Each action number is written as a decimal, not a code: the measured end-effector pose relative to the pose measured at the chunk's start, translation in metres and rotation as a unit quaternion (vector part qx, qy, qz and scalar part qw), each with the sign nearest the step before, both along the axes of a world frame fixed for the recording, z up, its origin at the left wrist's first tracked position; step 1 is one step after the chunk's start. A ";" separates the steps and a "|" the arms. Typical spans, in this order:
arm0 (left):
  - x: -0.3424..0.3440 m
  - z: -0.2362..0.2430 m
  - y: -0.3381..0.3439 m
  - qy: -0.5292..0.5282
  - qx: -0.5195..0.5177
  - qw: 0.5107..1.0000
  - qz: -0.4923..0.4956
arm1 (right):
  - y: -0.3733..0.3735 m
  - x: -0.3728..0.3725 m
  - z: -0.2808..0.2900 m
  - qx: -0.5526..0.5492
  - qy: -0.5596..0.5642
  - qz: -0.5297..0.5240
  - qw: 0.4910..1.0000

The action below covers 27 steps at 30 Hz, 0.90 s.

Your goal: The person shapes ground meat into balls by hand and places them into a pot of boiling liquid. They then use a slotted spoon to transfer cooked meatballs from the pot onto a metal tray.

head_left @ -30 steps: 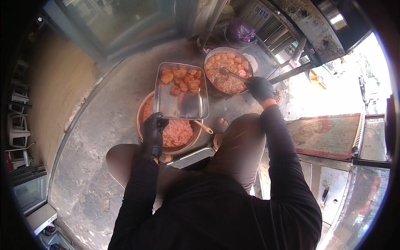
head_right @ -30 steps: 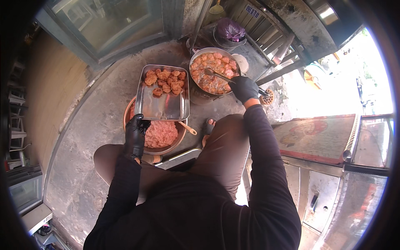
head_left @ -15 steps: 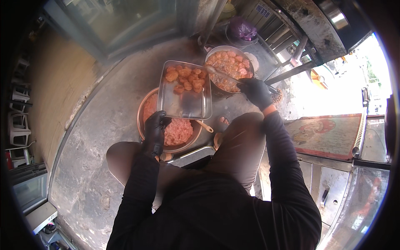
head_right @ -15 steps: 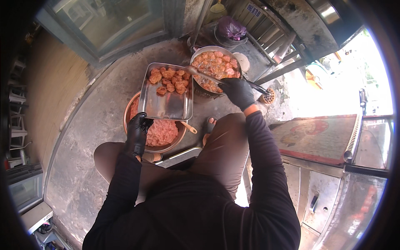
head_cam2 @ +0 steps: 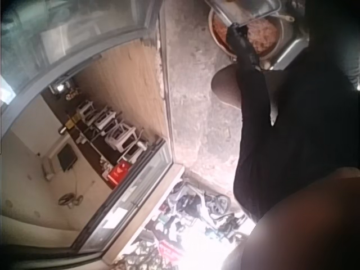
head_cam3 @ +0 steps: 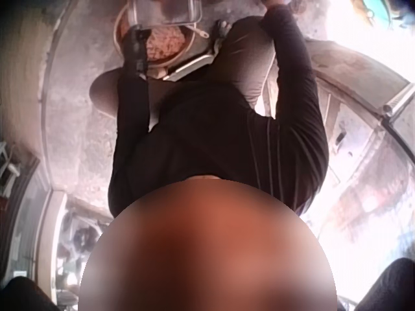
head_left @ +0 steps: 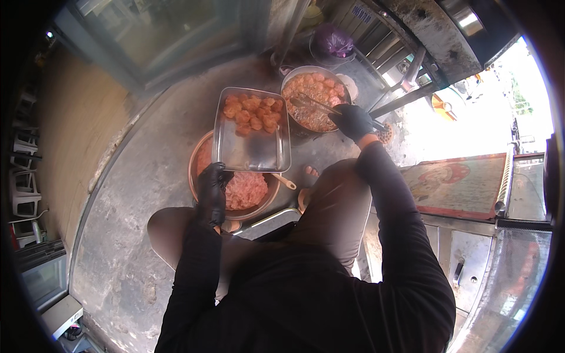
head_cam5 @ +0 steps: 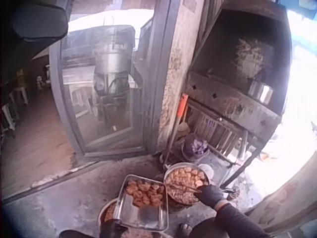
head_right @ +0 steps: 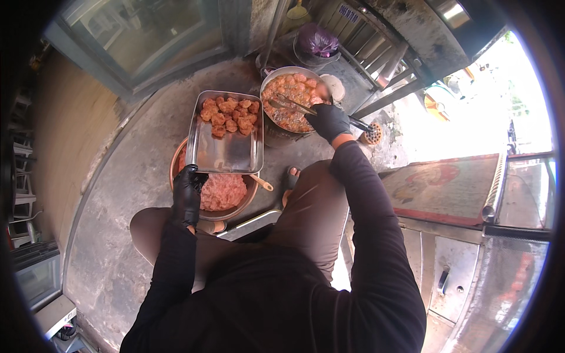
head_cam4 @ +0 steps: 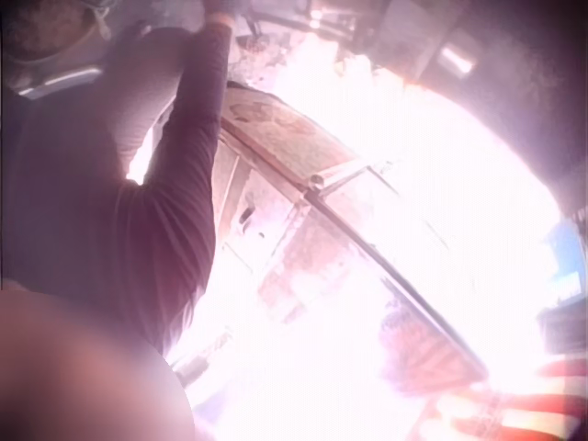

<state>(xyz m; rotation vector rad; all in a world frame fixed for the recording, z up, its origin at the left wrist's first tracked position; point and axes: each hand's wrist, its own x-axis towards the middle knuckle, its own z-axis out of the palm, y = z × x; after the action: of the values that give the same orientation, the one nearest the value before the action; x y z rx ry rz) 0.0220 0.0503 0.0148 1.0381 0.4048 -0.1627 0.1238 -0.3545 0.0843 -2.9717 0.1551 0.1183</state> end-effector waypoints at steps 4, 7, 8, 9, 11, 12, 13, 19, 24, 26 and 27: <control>0.002 0.001 0.000 0.000 0.004 1.000 0.014 | 0.009 0.017 -0.029 -0.013 0.018 0.027 0.999; 0.003 0.000 0.002 0.012 -0.026 0.999 0.027 | 0.016 0.033 -0.044 -0.038 0.019 0.035 0.999; 0.003 0.000 0.003 0.005 -0.008 1.000 0.020 | 0.016 0.036 -0.048 -0.050 0.018 0.035 0.998; 0.003 -0.001 0.004 0.007 -0.005 1.000 0.021 | 0.013 0.038 -0.051 -0.054 0.012 0.047 0.997; 0.003 -0.003 0.005 0.011 -0.007 1.000 0.024 | 0.001 0.042 -0.055 -0.031 0.029 0.047 0.998; 0.003 -0.004 0.005 0.013 -0.012 1.000 0.026 | -0.008 0.043 -0.056 -0.011 0.029 0.063 0.998; 0.003 -0.004 0.006 0.022 -0.020 0.999 0.034 | -0.017 0.044 -0.057 0.050 0.046 0.047 0.997; 0.005 -0.005 0.002 0.019 -0.023 0.999 0.033 | -0.049 0.026 -0.072 0.212 0.070 -0.041 0.974; 0.002 -0.004 0.001 0.016 0.001 1.000 0.012 | -0.042 0.020 -0.069 0.154 0.075 -0.031 0.985; 0.001 -0.003 0.002 0.015 0.004 1.000 0.010 | -0.034 0.019 -0.064 0.111 0.054 -0.018 0.992; 0.001 -0.003 0.002 0.015 0.001 1.000 0.012 | -0.030 0.016 -0.062 0.074 0.035 -0.006 0.997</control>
<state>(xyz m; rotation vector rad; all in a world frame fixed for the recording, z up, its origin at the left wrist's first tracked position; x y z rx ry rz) 0.0227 0.0521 0.0120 1.0334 0.4455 -0.1560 0.1400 -0.3843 0.0221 -2.8193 0.1639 0.2234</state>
